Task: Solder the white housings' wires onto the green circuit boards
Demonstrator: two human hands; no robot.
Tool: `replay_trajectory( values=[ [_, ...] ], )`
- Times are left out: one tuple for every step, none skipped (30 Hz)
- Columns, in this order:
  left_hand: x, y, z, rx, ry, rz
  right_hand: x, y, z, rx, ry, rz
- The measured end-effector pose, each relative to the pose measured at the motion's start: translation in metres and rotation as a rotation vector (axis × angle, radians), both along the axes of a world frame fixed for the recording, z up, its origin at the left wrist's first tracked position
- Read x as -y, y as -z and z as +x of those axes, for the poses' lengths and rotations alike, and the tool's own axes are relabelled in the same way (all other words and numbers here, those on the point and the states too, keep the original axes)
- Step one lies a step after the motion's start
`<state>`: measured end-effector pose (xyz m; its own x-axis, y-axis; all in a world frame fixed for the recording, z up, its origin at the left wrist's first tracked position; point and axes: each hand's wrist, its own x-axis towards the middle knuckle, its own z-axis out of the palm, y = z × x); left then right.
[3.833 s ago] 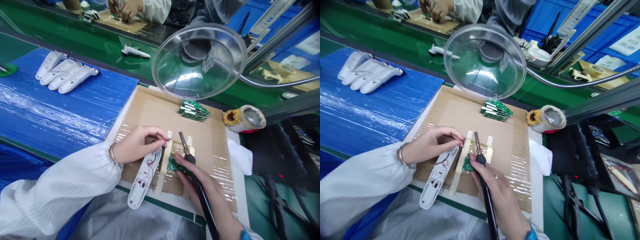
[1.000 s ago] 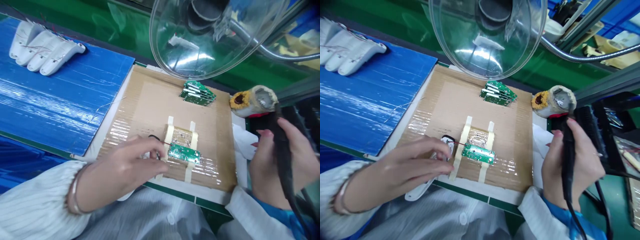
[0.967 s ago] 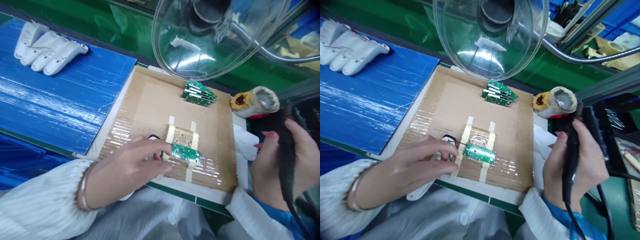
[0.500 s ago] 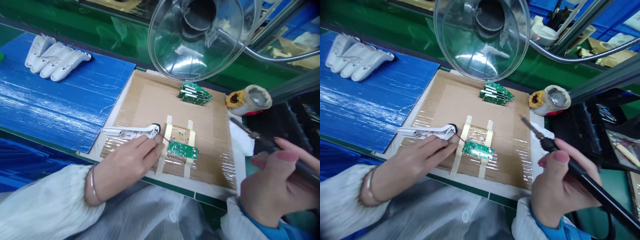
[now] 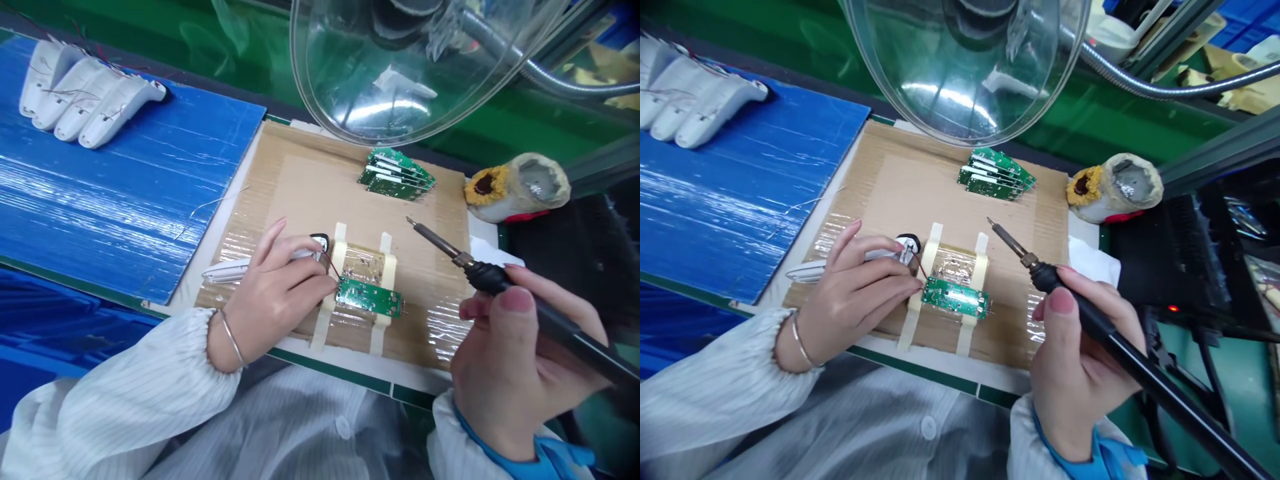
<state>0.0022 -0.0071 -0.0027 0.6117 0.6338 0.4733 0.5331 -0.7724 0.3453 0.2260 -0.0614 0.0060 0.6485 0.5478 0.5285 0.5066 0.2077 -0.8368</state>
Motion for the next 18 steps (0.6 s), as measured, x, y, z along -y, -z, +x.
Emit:
replay_trajectory(
  values=[
    [0.0,-0.001,0.0,-0.003,-0.001,-0.011,0.0,0.0,0.0,-0.006,-0.006,0.0],
    [-0.001,-0.001,0.001,-0.01,-0.005,-0.021,0.0,0.0,0.001,-0.013,-0.021,0.002],
    [-0.001,-0.003,0.002,-0.02,-0.014,-0.031,0.0,0.0,0.001,-0.018,-0.035,0.006],
    [0.0,-0.004,0.004,-0.027,-0.026,-0.038,0.0,0.0,0.0,-0.019,-0.044,0.008],
    [0.0,-0.006,0.005,-0.035,-0.042,-0.052,0.001,0.0,0.0,-0.007,-0.047,0.025],
    [0.001,-0.008,0.006,-0.042,-0.055,-0.069,0.001,0.0,-0.001,0.015,-0.05,0.047],
    [0.002,-0.01,0.007,-0.05,-0.066,-0.094,0.002,0.001,-0.002,0.044,-0.07,0.068],
    [0.003,-0.012,0.007,-0.058,-0.072,-0.123,0.003,0.001,-0.003,0.076,-0.104,0.093],
    [0.004,-0.013,0.007,-0.066,-0.074,-0.152,0.005,0.002,-0.004,0.099,-0.145,0.115],
    [0.004,-0.014,0.007,-0.072,-0.075,-0.174,0.006,0.002,-0.005,0.116,-0.21,0.11],
    [0.005,-0.015,0.007,-0.074,-0.077,-0.189,0.007,0.003,-0.007,0.121,-0.271,0.088],
    [0.006,-0.015,0.007,-0.073,-0.081,-0.197,0.008,0.003,-0.009,0.12,-0.32,0.059],
    [0.006,-0.015,0.007,-0.072,-0.087,-0.199,0.008,0.003,-0.01,0.117,-0.35,0.035],
    [0.007,-0.014,0.006,-0.069,-0.091,-0.197,0.008,0.003,-0.011,0.12,-0.364,0.026],
    [0.007,-0.014,0.007,-0.065,-0.095,-0.195,0.008,0.003,-0.012,0.135,-0.391,0.009],
    [0.008,-0.013,0.007,-0.062,-0.099,-0.195,0.007,0.003,-0.013,0.155,-0.411,0.002],
    [0.008,-0.012,0.007,-0.059,-0.103,-0.195,0.007,0.003,-0.013,0.171,-0.416,0.005],
    [0.008,-0.012,0.007,-0.055,-0.107,-0.193,0.006,0.004,-0.013,0.186,-0.42,0.006]
  ],
)
